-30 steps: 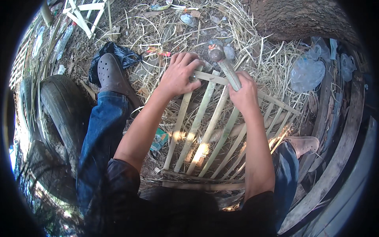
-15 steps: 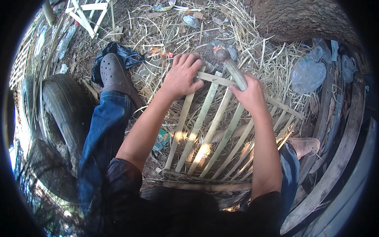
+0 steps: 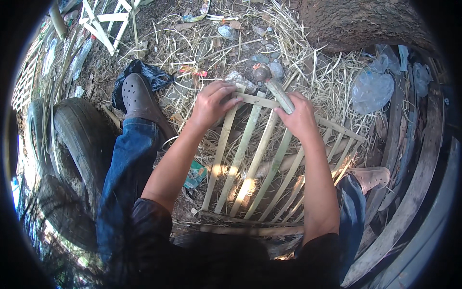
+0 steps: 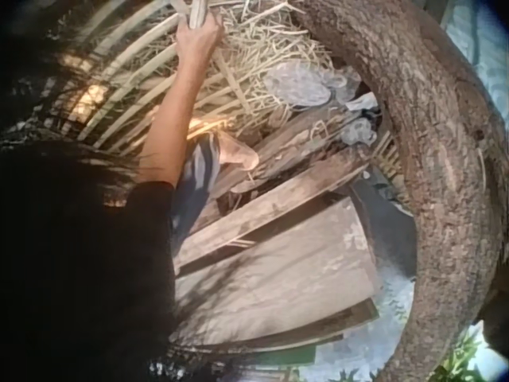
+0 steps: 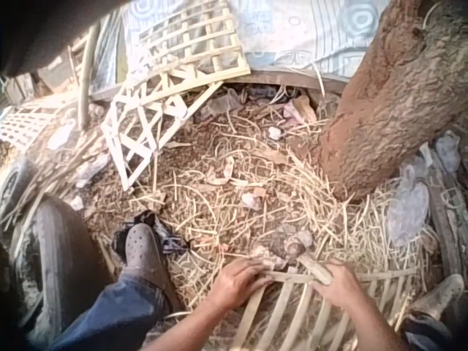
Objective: The person constructs a bamboo lattice by positioning thin bamboo strips and securing them with nails using a hammer.
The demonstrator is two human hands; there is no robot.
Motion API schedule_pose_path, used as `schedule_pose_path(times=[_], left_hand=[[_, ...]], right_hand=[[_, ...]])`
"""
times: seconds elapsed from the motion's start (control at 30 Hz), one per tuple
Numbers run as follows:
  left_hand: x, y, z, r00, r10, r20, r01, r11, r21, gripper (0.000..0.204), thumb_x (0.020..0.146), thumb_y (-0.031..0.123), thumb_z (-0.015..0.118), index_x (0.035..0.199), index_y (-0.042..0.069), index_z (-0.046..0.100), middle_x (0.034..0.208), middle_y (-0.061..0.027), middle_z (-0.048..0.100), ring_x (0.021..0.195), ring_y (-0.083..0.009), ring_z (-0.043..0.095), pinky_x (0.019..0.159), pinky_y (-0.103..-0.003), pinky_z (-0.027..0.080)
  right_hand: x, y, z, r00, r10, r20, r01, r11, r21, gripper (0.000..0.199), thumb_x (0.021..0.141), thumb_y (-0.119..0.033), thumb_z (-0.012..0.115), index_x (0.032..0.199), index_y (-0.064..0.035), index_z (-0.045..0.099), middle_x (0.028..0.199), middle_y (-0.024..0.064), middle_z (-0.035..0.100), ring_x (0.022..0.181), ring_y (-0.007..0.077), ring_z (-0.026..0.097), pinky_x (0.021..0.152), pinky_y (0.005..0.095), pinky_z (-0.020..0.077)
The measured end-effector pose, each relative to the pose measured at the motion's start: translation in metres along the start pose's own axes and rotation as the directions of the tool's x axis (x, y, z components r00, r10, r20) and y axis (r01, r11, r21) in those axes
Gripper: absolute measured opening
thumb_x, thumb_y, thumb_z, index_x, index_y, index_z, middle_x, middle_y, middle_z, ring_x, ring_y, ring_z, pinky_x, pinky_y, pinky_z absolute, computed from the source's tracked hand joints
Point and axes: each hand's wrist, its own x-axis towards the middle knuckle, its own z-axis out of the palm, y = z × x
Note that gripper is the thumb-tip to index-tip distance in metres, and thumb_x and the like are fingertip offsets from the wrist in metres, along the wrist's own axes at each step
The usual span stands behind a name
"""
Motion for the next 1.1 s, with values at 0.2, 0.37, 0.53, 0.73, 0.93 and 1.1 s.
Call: schedule_pose_path(times=[0.2,0.37,0.53,0.73,0.93,1.1], left_hand=[[-0.007,0.002,0.001,0.978,-0.204,0.043,0.207,0.972,-0.109,0.018,0.077,0.013,0.079,0.088,0.001,0.073,0.092,-0.0132,0.072,0.096,-0.0297,0.07,0.085,-0.036,0.058],[-0.005,0.004,0.001,0.965,-0.256,0.065,0.263,0.948,-0.178,0.018,0.077,0.011,0.079,0.09,0.0,0.073,0.092,-0.0134,0.072,0.096,-0.0285,0.07,0.085,-0.036,0.057],[-0.006,0.001,0.0,0.97,-0.23,0.081,0.242,0.95,-0.197,0.019,0.076,0.009,0.078,0.093,0.0,0.073,0.095,-0.0132,0.07,0.092,-0.0267,0.069,0.08,-0.036,0.057],[-0.002,-0.01,-0.009,0.964,-0.216,0.154,0.249,0.938,-0.242,0.02,0.073,0.006,0.078,0.092,0.0,0.073,0.095,-0.0128,0.069,0.089,-0.0268,0.069,0.077,-0.035,0.057],[0.0,-0.012,-0.002,0.981,-0.143,0.129,0.173,0.95,-0.26,0.018,0.074,0.004,0.077,0.09,0.0,0.073,0.095,-0.0126,0.069,0.087,-0.027,0.07,0.077,-0.035,0.058],[0.0,-0.014,-0.006,0.971,-0.191,0.14,0.223,0.937,-0.268,0.019,0.072,0.003,0.078,0.091,0.0,0.073,0.094,-0.0131,0.069,0.087,-0.0272,0.07,0.077,-0.035,0.057]], right_hand=[[0.002,-0.004,0.002,1.0,0.021,0.008,-0.021,1.0,-0.008,0.029,0.075,-0.011,0.075,0.098,0.0026,0.066,0.098,0.017,0.062,0.09,0.0374,0.062,0.082,0.0418,0.0497],[-0.003,0.004,0.004,0.983,-0.146,-0.107,0.139,0.988,-0.069,0.026,0.076,-0.012,0.074,0.095,0.0035,0.066,0.102,0.0171,0.06,0.09,0.0359,0.061,0.081,0.0428,0.0489],[-0.035,-0.024,0.006,0.974,-0.175,-0.147,0.176,0.984,-0.009,0.018,0.078,-0.012,0.071,0.088,0.0025,0.065,0.088,0.0188,0.059,0.077,0.0376,0.06,0.07,0.0439,0.0483],[-0.057,-0.043,0.035,0.999,-0.046,-0.014,0.047,0.991,0.126,0.014,0.074,-0.011,0.066,0.08,0.0,0.06,0.07,0.0218,0.062,0.065,0.0409,0.063,0.058,0.0448,0.05],[-0.07,-0.036,0.048,0.994,-0.05,-0.099,0.06,0.993,0.103,0.013,0.072,-0.009,0.065,0.081,-0.0004,0.06,0.071,0.0219,0.061,0.065,0.0412,0.063,0.059,0.0465,0.051],[-0.058,-0.046,0.039,1.0,0.007,-0.009,-0.007,1.0,0.013,0.015,0.071,-0.007,0.066,0.081,0.0003,0.059,0.07,0.021,0.061,0.065,0.0404,0.064,0.058,0.0457,0.0511]])
